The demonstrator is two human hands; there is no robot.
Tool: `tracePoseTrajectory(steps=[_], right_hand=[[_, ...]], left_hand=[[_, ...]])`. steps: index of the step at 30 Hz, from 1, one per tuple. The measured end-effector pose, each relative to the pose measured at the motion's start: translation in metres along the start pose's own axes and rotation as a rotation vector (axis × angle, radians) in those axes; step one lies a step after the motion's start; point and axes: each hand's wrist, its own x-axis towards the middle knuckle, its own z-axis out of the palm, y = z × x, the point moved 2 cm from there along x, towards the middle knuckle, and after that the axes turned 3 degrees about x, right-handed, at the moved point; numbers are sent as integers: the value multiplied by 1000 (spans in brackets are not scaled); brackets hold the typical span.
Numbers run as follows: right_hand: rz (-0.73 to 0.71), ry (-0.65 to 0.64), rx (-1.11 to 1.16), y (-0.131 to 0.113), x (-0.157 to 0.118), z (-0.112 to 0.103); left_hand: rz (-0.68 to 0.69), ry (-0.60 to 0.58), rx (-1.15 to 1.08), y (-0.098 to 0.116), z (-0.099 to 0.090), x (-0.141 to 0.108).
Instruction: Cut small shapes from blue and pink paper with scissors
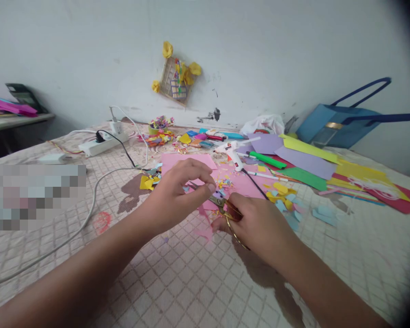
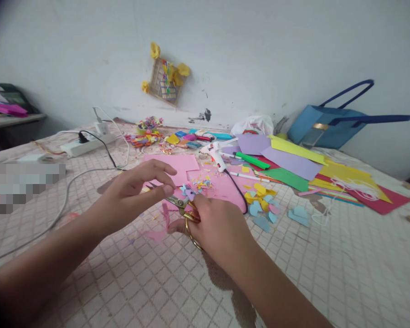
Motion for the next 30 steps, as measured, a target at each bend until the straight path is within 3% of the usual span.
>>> tracePoseTrajectory(steps=[5, 7, 11, 13, 15, 18, 21, 24, 30], right_hand=[[19, 10, -44, 3, 0, 1], [58, 16, -30, 6, 1, 0], [105, 22, 84, 13, 5, -2], [115, 44, 205, 15, 5, -4], [151, 45, 439, 16, 5, -5], [194, -1, 889, 16, 3, -5], [159, -16, 1143, 16, 2, -3], [174, -50, 1217, 19, 3, 0], [152, -198, 1294, 19, 6, 8]], left_hand=[[-26, 45, 0, 0, 1, -2], [-70, 149, -31, -2, -2, -2], [-60, 488, -113, -5, -14, -1], [-32, 560, -129, -6, -17, 0], [-9, 481, -97, -6, -14, 1], [47, 142, 10, -3, 1, 0], [129, -121, 84, 0, 19, -6], [154, -182, 110, 1, 27, -10], [136, -122, 116, 0, 25, -10]])
